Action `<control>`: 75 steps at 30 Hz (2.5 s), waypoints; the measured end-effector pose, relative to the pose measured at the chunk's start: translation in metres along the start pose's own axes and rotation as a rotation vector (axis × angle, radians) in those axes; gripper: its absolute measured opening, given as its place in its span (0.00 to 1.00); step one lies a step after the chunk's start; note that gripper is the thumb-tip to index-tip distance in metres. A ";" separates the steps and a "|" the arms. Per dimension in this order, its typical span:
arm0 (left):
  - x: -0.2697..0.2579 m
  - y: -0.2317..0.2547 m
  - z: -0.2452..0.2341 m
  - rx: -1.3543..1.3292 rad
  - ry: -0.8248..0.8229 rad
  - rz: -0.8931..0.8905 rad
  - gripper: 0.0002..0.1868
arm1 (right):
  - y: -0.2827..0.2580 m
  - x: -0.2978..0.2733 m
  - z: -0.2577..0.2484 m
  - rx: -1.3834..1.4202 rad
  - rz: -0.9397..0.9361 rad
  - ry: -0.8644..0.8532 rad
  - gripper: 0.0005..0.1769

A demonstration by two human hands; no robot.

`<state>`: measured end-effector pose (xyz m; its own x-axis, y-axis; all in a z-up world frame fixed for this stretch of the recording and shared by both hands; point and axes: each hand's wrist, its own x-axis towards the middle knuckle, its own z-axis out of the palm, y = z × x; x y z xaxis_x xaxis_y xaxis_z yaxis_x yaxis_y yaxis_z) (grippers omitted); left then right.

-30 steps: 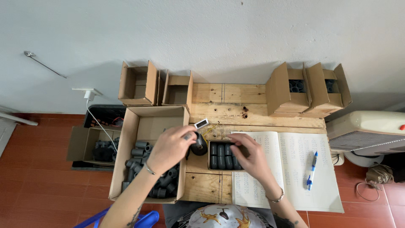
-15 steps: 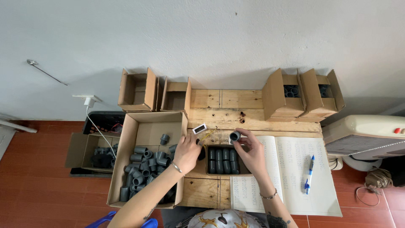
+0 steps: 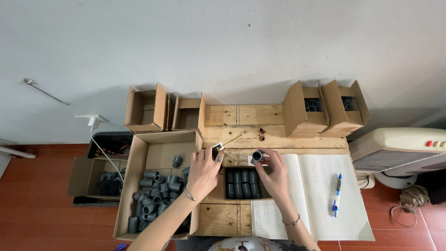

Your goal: The person repeatedly picks up gray plastic pipe fittings from a box, measures them with a yellow tape measure, and records the measurements in a notebook. The person handles each fitting one at a time, measures its length, and writes down the result before returning the fitting to the box.

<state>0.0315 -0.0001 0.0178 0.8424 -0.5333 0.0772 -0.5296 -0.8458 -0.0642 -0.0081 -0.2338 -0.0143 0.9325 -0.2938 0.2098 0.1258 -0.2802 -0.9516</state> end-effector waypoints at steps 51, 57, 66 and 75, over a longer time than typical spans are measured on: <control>-0.023 0.036 -0.058 -1.403 -0.454 -0.081 0.48 | -0.016 0.003 -0.008 -0.040 0.067 -0.013 0.21; -0.023 0.036 -0.057 -1.397 -0.483 -0.100 0.48 | -0.017 0.003 -0.008 -0.017 0.078 -0.018 0.22; -0.023 0.037 -0.053 -1.407 -0.472 -0.097 0.48 | -0.014 0.003 -0.008 -0.034 0.076 -0.012 0.22; -0.024 0.037 -0.056 -1.382 -0.448 -0.069 0.48 | -0.011 0.005 -0.009 -0.033 0.089 -0.033 0.20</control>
<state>-0.0140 -0.0192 0.0692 0.6926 -0.6618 -0.2867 0.0589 -0.3443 0.9370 -0.0077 -0.2404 -0.0005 0.9504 -0.2885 0.1162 0.0307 -0.2847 -0.9581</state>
